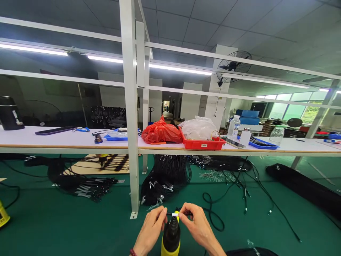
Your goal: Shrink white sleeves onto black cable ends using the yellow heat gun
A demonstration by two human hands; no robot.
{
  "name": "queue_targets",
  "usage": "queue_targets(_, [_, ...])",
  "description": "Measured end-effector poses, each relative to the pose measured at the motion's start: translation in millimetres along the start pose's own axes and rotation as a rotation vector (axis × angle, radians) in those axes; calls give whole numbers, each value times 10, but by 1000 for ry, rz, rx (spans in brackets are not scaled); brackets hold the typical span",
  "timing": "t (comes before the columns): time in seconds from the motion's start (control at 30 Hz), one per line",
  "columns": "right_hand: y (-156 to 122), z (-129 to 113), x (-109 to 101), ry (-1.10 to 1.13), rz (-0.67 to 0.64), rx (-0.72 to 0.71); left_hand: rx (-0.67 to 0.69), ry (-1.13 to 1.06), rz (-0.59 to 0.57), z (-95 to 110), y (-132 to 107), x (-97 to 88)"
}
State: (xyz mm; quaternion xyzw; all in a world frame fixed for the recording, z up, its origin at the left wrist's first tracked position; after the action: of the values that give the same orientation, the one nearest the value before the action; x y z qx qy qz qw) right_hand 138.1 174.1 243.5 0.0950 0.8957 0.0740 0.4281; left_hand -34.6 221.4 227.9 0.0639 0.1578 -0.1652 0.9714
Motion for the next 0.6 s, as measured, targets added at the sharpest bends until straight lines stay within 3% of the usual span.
queue_targets(0.2, [4, 1, 2, -14, -6, 22, 0, -44, 46, -36, 15, 18])
queue_targets(0.6, [19, 29, 26, -19, 4, 20, 48, -13, 22, 10, -9, 18])
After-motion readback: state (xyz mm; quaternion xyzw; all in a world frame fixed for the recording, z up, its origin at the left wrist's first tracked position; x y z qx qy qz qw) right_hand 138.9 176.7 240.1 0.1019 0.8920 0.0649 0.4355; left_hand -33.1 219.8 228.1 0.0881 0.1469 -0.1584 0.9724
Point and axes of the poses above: each hand's wrist, its own y-axis towards the middle knuckle, its own x-axis out of the palm, z = x × y, the point moved 4 cm from there along y, towards the middle knuckle, and after that the axes turned 14 degrees about -y, right-handed, at the moved point
